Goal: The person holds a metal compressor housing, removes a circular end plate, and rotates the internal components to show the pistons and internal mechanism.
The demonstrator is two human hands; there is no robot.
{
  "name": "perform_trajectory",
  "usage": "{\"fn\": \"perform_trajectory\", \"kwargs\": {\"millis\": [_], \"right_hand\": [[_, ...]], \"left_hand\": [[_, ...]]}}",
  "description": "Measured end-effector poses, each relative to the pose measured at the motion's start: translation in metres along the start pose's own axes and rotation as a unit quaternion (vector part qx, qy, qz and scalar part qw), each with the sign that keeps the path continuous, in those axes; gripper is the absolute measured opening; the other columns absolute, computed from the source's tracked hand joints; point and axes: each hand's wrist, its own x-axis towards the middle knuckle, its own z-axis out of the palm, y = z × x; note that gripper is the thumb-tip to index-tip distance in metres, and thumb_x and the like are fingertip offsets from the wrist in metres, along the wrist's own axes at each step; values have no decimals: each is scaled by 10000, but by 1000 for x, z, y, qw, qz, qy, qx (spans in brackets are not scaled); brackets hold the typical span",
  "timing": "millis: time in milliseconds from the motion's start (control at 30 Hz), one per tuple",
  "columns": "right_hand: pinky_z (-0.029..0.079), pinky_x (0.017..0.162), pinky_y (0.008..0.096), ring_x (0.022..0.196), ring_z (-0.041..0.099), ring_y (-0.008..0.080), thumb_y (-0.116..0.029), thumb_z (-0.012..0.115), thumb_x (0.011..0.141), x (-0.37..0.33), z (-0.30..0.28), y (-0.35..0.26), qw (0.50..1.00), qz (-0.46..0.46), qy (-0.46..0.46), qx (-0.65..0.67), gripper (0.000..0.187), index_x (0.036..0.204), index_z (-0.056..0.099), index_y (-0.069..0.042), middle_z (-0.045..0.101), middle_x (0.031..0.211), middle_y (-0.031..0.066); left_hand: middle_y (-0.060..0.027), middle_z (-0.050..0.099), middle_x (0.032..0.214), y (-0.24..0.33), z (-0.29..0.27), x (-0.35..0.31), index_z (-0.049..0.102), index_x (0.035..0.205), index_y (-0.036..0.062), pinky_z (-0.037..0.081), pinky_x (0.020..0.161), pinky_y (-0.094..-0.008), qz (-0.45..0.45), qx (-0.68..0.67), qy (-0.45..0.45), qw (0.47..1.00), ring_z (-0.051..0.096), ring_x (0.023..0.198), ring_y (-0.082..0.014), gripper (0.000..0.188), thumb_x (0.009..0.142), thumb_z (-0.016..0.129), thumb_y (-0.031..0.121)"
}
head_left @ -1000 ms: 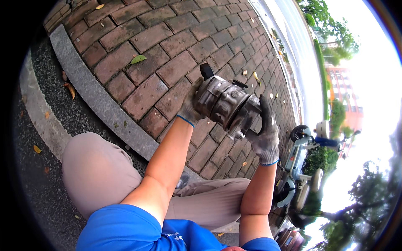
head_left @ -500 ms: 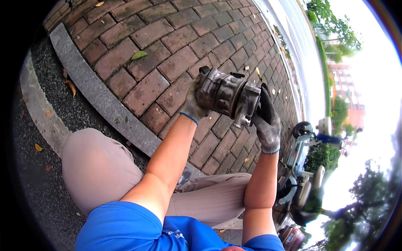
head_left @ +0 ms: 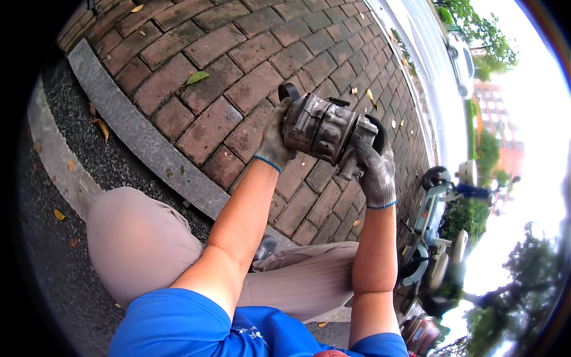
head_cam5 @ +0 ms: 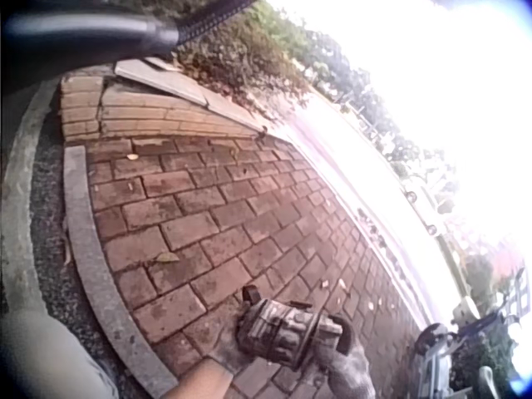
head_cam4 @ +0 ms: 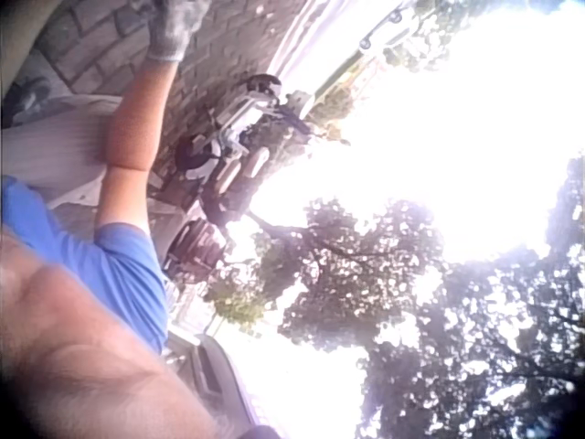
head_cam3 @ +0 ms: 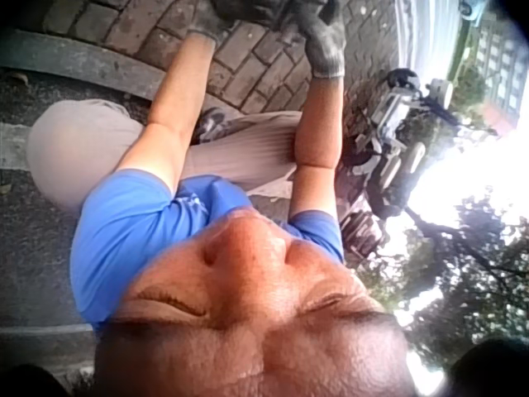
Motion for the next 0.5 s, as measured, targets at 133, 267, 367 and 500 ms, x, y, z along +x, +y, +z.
{"fn": "perform_trajectory", "kwargs": {"millis": [133, 267, 367, 500], "right_hand": [[507, 954, 326, 1109, 621, 203, -151, 695, 874, 3, -12, 6, 998, 19, 3, 53, 616, 1433, 481, -6, 629, 1250, 100], [544, 934, 434, 1076, 658, 279, -280, 538, 1000, -4, -80, 37, 988, 25, 7, 154, 491, 1412, 490, -17, 663, 1161, 153], [452, 1103, 539, 1329, 545, 362, -387, 466, 1027, -4, -81, 30, 929, 58, -61, 360, 601, 1523, 413, -53, 550, 1453, 194], [297, 1210, 577, 1460, 400, 382, -478, 371, 1042, -3, -95, 30, 891, 29, -135, 432, 648, 1571, 371, -103, 405, 1594, 182]], "left_hand": [[-95, 718, 1211, -5, 0, 5, 665, 1245, 83, 582, 966, -421, 16, -6, 10, 1000, 699, 1089, -251, 377, 1026, 557, 370], [-124, 676, 1304, -6, -6, 9, 640, 1315, 90, 524, 1046, -478, -28, -43, -26, 998, 653, 1186, -293, 472, 1031, 502, 441], [-137, 674, 1312, -5, -9, 7, 636, 1322, 81, 535, 1041, -480, -19, -47, -64, 997, 657, 1188, -297, 484, 1030, 506, 444], [-142, 673, 1311, -6, -8, 7, 637, 1312, 73, 547, 1032, -473, -8, -46, -84, 995, 659, 1191, -296, 476, 1026, 519, 435]]}}
